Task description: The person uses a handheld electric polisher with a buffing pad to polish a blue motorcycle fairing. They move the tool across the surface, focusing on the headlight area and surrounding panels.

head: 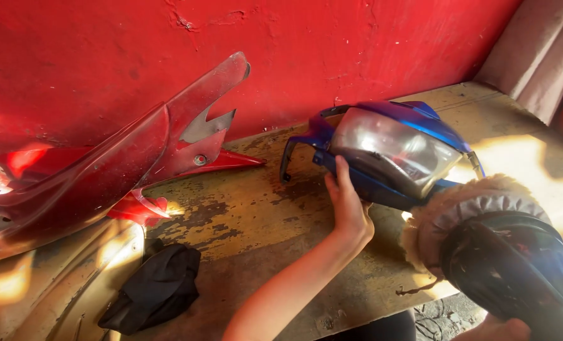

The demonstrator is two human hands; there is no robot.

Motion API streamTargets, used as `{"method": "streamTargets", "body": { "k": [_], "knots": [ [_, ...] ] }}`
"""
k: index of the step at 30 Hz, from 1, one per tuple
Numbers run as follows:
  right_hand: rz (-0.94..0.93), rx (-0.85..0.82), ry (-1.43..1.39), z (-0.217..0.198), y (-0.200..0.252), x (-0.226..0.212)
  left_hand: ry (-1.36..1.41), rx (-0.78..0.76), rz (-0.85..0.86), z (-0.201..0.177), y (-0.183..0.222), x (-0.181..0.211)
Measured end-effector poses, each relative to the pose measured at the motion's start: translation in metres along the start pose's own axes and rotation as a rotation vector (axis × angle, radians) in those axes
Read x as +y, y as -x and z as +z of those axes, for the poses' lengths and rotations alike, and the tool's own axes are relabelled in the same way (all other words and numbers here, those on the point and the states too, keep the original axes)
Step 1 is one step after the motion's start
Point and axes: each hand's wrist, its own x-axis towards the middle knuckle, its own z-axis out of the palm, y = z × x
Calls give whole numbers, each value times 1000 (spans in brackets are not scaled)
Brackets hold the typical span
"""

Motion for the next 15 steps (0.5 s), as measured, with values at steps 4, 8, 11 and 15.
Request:
{"method": "streamTargets", "body": {
  "k": [4, 8, 11, 15],
  "knots": [
    [-53, 8, 183, 33, -17, -14, 112, -59, 111, -15, -7, -3],
    [-111, 3, 363, 34, -21, -14, 121, -68, 100, -19, -3, 14],
    [-144, 1, 483, 23, -22, 10, 117, -80, 103, -22, 5, 16],
    [-449, 39, 632, 11, -31, 54, 105, -117, 155, -26, 12, 10]
  ]
}}
